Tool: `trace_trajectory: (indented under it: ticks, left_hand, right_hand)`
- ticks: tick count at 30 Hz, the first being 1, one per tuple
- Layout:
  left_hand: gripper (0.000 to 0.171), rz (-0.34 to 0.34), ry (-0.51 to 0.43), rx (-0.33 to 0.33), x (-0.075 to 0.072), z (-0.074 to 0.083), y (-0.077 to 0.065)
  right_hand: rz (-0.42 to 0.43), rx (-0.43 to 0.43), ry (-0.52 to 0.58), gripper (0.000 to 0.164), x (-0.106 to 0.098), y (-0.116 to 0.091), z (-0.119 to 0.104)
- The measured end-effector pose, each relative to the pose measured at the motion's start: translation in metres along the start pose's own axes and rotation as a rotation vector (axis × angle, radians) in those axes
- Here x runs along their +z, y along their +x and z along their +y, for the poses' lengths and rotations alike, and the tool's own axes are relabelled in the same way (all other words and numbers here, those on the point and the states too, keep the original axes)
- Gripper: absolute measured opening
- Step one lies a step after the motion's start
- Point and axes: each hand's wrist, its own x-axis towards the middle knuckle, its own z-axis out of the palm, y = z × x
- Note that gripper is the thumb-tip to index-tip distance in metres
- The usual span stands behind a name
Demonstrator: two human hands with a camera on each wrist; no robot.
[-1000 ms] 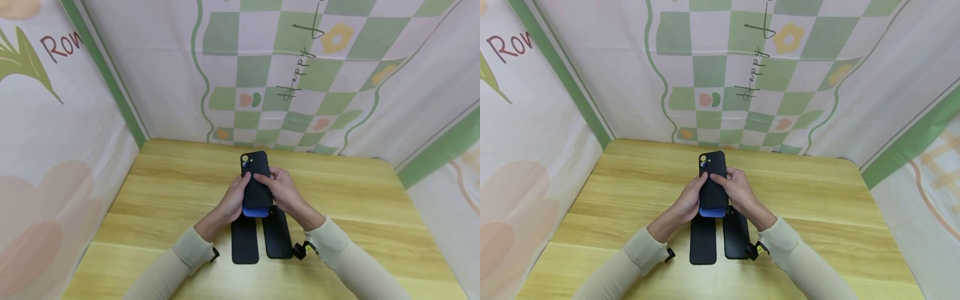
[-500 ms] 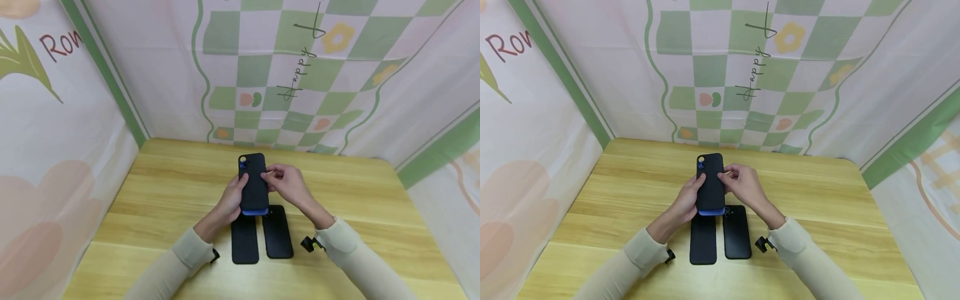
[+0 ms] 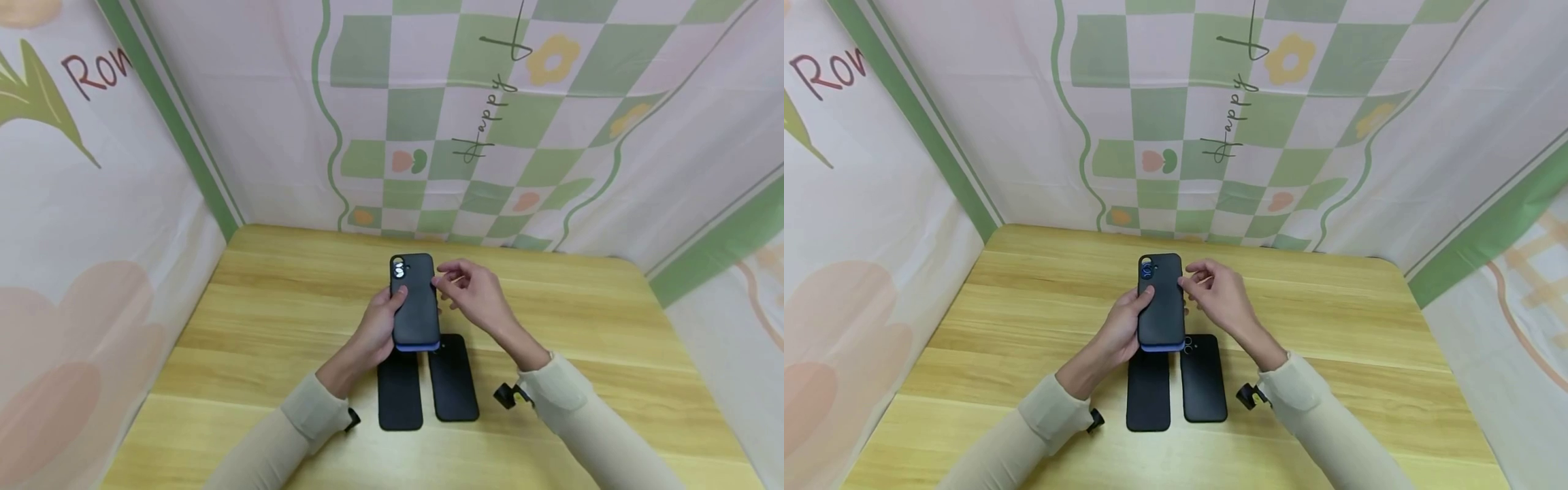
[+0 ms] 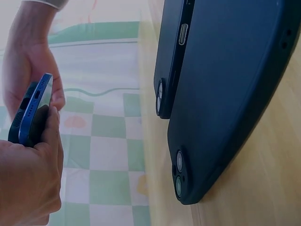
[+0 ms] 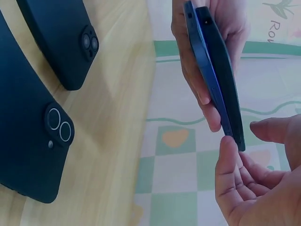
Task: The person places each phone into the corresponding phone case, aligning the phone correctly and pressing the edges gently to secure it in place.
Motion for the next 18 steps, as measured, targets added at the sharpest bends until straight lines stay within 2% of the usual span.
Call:
trace_trajectory:
  ticks: [4,9,18]
  left_hand:
    - [0.046,-0.02,0.001,-0.008,0.002,0.0,-0.001]
    - [0.046,-0.049,0.021,-0.028,0.003,-0.001,-0.004]
    - [0.046,-0.059,0.04,-0.037,0.004,-0.002,-0.004]
  right_hand:
    - [-0.038,0.036,0.105,0.042,-0.003,0.007,0.003]
    - [-0.107,0.102,0.194,0.047,-0.005,0.013,0.003]
    - [-0.147,0.166,0.261,0.044,-0.001,0.019,0.007]
